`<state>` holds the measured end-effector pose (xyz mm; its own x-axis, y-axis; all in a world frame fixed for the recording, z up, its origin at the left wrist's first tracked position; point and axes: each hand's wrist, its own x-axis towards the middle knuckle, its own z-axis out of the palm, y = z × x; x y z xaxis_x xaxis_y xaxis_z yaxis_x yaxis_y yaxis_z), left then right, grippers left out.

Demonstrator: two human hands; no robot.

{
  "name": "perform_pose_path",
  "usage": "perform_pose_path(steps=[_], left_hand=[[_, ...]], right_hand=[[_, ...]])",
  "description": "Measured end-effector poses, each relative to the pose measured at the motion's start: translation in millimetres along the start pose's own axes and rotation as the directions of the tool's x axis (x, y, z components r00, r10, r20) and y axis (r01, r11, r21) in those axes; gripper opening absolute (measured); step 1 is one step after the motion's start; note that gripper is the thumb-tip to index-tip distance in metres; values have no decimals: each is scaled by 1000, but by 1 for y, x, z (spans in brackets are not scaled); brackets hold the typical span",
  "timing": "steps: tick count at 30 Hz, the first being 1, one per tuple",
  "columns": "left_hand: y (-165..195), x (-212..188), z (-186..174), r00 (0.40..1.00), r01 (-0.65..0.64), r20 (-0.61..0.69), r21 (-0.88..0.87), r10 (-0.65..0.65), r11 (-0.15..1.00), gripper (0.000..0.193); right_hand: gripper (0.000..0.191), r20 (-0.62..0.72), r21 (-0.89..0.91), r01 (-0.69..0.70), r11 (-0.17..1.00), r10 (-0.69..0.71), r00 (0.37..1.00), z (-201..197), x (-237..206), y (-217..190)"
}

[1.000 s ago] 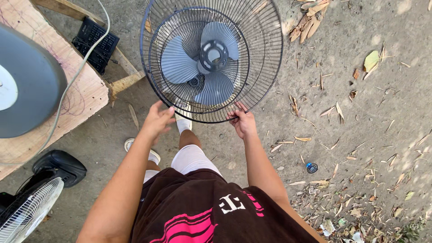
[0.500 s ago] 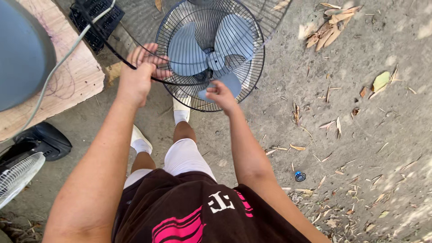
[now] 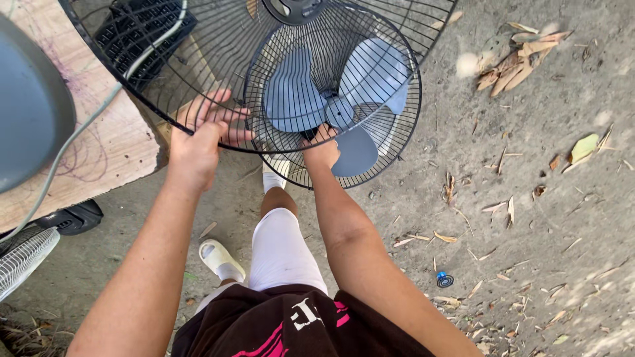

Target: The person reassembles an electric fan on a small wooden table outdoors. They fit the blade assembly onto the motor shaft, attach the front grille guard over the blades, and repeatedly tighten the central retaining nut by hand to secure the guard.

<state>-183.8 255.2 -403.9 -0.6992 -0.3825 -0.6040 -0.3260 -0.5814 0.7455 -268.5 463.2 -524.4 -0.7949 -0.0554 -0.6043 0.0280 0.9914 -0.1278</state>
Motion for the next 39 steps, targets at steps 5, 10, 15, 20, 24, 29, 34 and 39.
perform_pose_path(steps=[5,10,15,20,24,29,34,39], left_hand=[[12,-21,-2,999,39,-21,-13,-40,999,53],[37,-57,-6,996,87,3,17,-87,996,57],[59,-117,-21,997,-12,76,24,10,1000,57],[61,-203,-54,985,-72,154,-4,72,997,57],[57,-283,-91,974,-96,205,7,93,995,60],[61,-370,-148,958,-187,195,-127,210,974,59],[72,-437,-215,950,-241,192,-53,247,969,58],[76,-477,-260,915,-375,107,-132,389,917,54]], right_hand=[[76,-245,-20,257,966,-254,936,22,-4,19],[68,-199,89,370,925,-347,916,3,-31,52],[69,45,811,71,581,-183,982,-50,-85,90],[42,275,952,-288,-107,-123,954,-103,-145,126],[11,66,908,-132,-397,-174,982,-134,-196,126],[12,7,962,-77,-261,-261,965,-164,-282,95],[8,-107,987,68,-144,-283,953,-178,-362,39],[29,-145,975,49,-217,-450,881,-187,-417,-6]])
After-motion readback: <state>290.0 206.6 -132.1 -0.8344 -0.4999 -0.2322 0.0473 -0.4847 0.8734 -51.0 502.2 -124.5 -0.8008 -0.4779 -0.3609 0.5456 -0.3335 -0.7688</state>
